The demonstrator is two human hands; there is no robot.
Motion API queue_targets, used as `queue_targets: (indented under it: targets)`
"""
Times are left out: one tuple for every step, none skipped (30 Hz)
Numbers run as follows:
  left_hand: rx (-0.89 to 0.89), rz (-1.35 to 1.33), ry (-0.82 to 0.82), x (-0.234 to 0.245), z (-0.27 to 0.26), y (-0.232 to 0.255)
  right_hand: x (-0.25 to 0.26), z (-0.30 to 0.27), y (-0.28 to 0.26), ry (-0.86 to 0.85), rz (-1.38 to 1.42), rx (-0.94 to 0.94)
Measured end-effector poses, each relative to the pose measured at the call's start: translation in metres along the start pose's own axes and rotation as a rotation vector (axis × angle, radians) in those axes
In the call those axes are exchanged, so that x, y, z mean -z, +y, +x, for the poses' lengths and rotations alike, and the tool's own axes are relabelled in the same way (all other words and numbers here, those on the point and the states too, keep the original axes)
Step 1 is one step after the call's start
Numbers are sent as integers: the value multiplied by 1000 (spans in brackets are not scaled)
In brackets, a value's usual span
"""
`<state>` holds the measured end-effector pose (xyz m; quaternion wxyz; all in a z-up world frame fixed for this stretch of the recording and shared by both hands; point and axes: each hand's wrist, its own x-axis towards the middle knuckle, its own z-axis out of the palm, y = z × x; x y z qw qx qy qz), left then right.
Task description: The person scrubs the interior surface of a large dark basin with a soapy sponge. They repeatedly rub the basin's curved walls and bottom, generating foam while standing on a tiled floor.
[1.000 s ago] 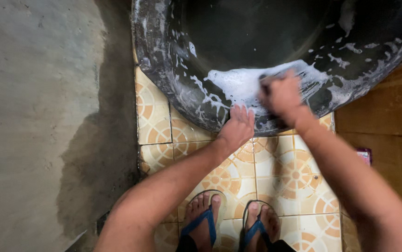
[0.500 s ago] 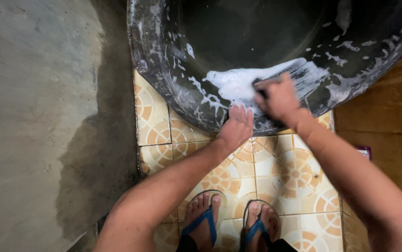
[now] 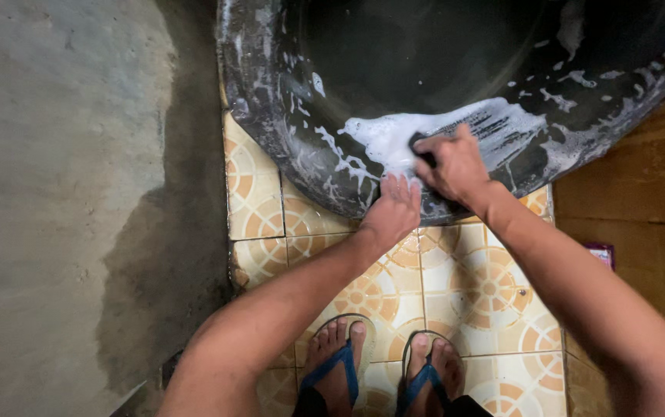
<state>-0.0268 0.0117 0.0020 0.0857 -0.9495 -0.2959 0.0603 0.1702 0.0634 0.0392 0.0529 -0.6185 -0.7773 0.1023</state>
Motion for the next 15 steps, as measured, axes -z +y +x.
queue_targets:
  targets:
    - [-2, 0, -1, 0, -1, 1, 1, -3, 1, -72, 38, 23]
    - [0, 6, 3, 0, 0, 0, 8, -1, 9, -136, 72, 49]
    - [2, 12, 7, 2, 0, -1, 21, -1, 22, -220, -54, 31]
    - [-3, 11, 8, 3, 0, -1, 37, -1, 39, -304, -178, 11]
    - [-8, 10, 9, 5, 0, -1, 52, -4, 55, -215, -356, -5]
    - [-12, 11, 6, 6, -1, -1, 62, -4, 67, -123, -529, -20]
    - [-20, 20, 11, 6, -2, -2, 67, -2, 74, -58, -599, -17]
    - [-24, 27, 12, 6, -3, -3, 66, 3, 74, 5, -669, -9]
    - [-27, 34, 13, 6, -3, -6, 61, 7, 69, 70, -738, -3]
    - [-23, 32, 12, 5, -3, -2, 50, 6, 60, 53, -699, -53]
    - [-18, 30, 10, 3, -1, -1, 35, 8, 46, 36, -660, -103]
    - [-13, 28, 7, 1, -1, 1, 21, 8, 30, 23, -411, -91]
    - [-6, 16, 12, 1, -2, 2, 10, 5, 14, 9, -163, -80]
    - [-2, 12, 22, 0, -2, 1, 5, 3, 3, 35, 14, -10]
    - [2, 7, 32, 0, -1, 1, 6, 0, -1, 63, 190, 60]
